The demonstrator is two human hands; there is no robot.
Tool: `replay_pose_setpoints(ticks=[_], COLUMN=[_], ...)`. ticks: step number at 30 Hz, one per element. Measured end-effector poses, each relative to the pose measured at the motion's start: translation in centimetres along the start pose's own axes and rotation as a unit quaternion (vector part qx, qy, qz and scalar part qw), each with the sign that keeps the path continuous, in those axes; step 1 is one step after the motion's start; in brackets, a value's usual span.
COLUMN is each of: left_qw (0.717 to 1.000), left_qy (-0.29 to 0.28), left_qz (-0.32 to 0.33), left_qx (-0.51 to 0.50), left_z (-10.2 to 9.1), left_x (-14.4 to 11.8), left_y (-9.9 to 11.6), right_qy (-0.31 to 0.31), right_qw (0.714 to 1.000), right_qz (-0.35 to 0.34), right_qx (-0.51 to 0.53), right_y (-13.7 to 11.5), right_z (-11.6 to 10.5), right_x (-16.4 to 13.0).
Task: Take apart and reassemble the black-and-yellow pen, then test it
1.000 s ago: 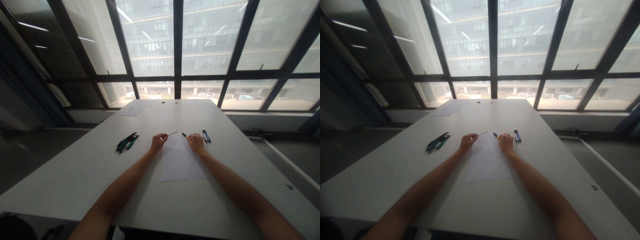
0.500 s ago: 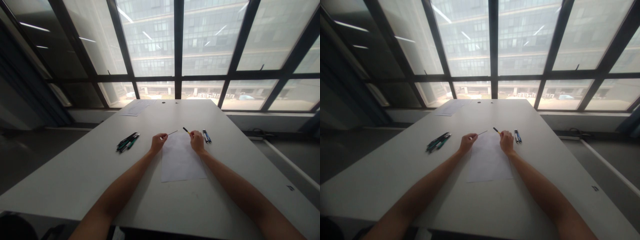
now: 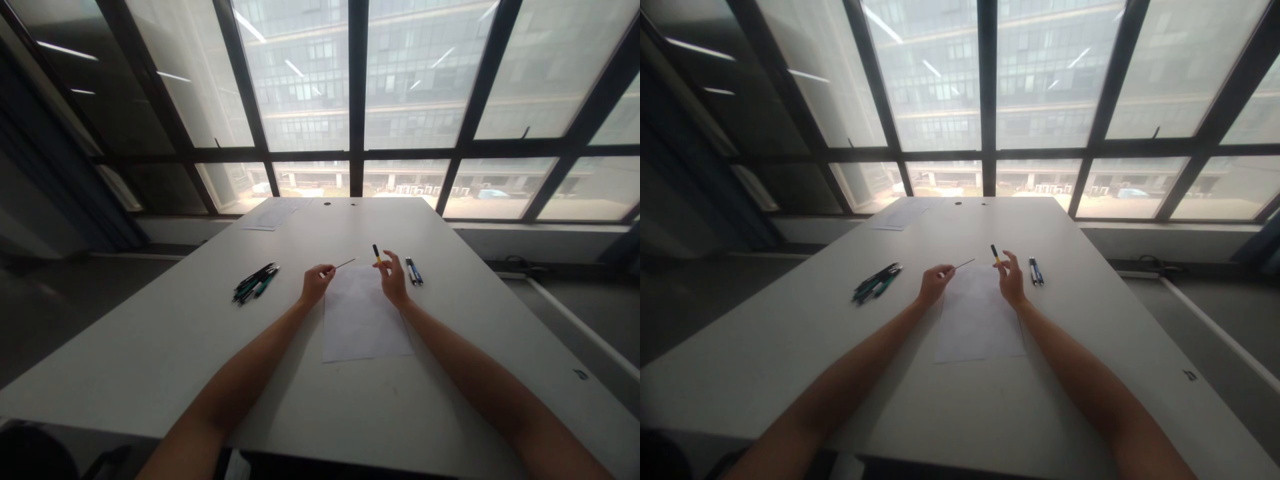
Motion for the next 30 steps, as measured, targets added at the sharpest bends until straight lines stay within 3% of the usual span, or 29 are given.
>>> replay_pose_setpoints(ticks=[16,25,30], left_qw=[1.0,1.0,1.0], left_qy=[-0.002,-0.004,-0.006], left_qz=[0.007,0.008,0.011], left_qx=[0.009,0.01,0.01], left_z=[-0.1,-0.2,-0.1], left_x=[0.0,-0.1,-0.1], left_y=[0.4,0.7,0.6], right_qy=[-0.038,-0.023,-0.052], right_qw=[0.999,0.999,0.999], right_qz=[0.019,0.012,-0.005], right_qx=[0.013,0.04,-0.018], right_y=[0.3,0.9,0.7], right_z=[0.6,0.8,1.1], right_x=[-0.1,0.0,0.0])
Point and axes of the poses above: each hand's wrist, its own x-axis towards the middle knuckle, its own z-axis out of the palm, y = z × x, the point moved 9 cm from there along x, towards the middle knuckle, and after that the axes turned 7 degrees about -y, right-handed, at the moved point
